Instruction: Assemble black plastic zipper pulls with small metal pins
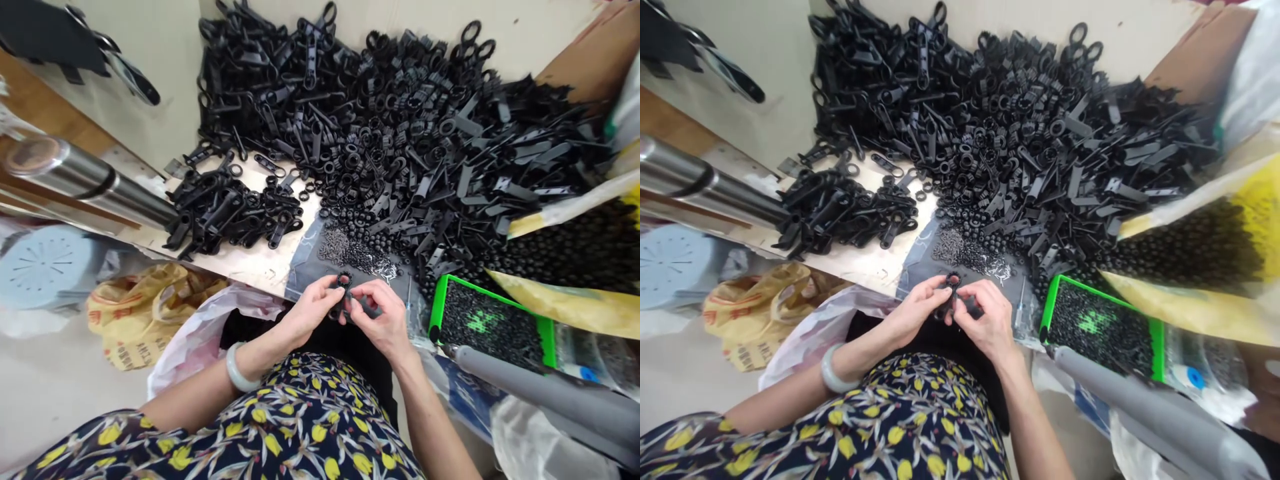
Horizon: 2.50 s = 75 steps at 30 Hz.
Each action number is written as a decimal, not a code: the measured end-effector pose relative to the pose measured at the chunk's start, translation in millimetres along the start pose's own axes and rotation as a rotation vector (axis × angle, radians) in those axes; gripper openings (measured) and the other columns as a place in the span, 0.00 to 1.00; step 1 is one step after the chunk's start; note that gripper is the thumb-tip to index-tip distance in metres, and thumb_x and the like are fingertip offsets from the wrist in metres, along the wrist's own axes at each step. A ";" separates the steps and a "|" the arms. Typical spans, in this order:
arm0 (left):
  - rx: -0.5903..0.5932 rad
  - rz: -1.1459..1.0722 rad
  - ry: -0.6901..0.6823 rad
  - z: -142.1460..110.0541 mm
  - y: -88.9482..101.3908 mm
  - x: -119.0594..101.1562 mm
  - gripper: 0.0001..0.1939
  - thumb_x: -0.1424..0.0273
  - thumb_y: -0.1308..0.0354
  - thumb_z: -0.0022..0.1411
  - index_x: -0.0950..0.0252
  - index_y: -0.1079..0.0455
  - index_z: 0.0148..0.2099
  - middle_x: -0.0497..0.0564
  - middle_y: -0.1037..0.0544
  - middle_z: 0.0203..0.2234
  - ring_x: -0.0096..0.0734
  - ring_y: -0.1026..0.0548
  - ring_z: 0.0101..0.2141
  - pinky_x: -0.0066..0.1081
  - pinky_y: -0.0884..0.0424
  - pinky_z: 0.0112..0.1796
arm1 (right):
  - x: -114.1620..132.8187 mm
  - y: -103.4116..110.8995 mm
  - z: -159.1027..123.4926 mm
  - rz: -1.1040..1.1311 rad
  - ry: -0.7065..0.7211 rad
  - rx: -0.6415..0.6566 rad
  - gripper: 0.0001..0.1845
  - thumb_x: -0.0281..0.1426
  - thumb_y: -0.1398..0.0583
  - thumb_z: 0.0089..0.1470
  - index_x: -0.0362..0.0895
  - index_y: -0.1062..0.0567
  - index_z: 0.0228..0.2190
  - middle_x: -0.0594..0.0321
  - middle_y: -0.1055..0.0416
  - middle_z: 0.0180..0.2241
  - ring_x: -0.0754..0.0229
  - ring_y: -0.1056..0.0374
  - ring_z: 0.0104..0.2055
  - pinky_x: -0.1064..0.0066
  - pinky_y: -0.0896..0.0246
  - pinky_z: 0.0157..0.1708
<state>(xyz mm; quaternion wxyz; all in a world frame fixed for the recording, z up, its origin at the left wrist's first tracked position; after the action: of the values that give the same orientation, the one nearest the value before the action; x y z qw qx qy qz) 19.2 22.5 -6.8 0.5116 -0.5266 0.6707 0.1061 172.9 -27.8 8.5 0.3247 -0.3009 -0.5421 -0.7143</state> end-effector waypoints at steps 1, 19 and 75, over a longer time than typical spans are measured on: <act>-0.006 -0.016 0.004 -1.4 -2.8 2.4 0.21 0.59 0.37 0.65 0.68 0.32 0.52 0.47 0.22 0.27 0.25 0.27 0.24 0.27 0.33 0.33 | -0.9 -0.2 -0.8 -0.020 0.004 0.012 0.04 0.29 0.38 0.60 0.46 0.22 0.37 0.63 0.24 0.34 0.63 0.35 0.31 0.70 0.37 0.31; -0.062 0.033 -0.003 -8.3 6.0 38.4 0.18 0.66 0.39 0.65 0.68 0.29 0.55 0.51 0.20 0.32 0.31 0.22 0.33 0.30 0.27 0.39 | -1.7 -18.8 -22.6 -0.307 0.174 0.049 0.09 0.26 0.40 0.67 0.44 0.20 0.43 0.60 0.19 0.36 0.61 0.23 0.36 0.69 0.29 0.40; -0.089 0.283 -0.119 -7.9 13.7 43.3 0.19 0.73 0.41 0.63 0.63 0.28 0.56 0.50 0.17 0.33 0.33 0.20 0.34 0.29 0.24 0.39 | 8.9 -22.8 -12.0 -0.649 0.221 0.151 0.13 0.31 0.45 0.72 0.43 0.22 0.37 0.62 0.22 0.31 0.65 0.28 0.28 0.72 0.42 0.29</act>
<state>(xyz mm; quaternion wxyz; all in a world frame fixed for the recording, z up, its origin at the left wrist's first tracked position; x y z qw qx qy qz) 6.9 -3.0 -43.2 0.5066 -0.4418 0.7011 0.2379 148.5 -36.1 -0.6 0.1589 -0.0091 -0.6223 -0.7665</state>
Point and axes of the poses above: each hand's wrist, its own z-axis towards the middle knuckle, its own y-axis out of the back of the hand, x = y × z, the point moved 3 cm from there along z, towards the middle knuckle
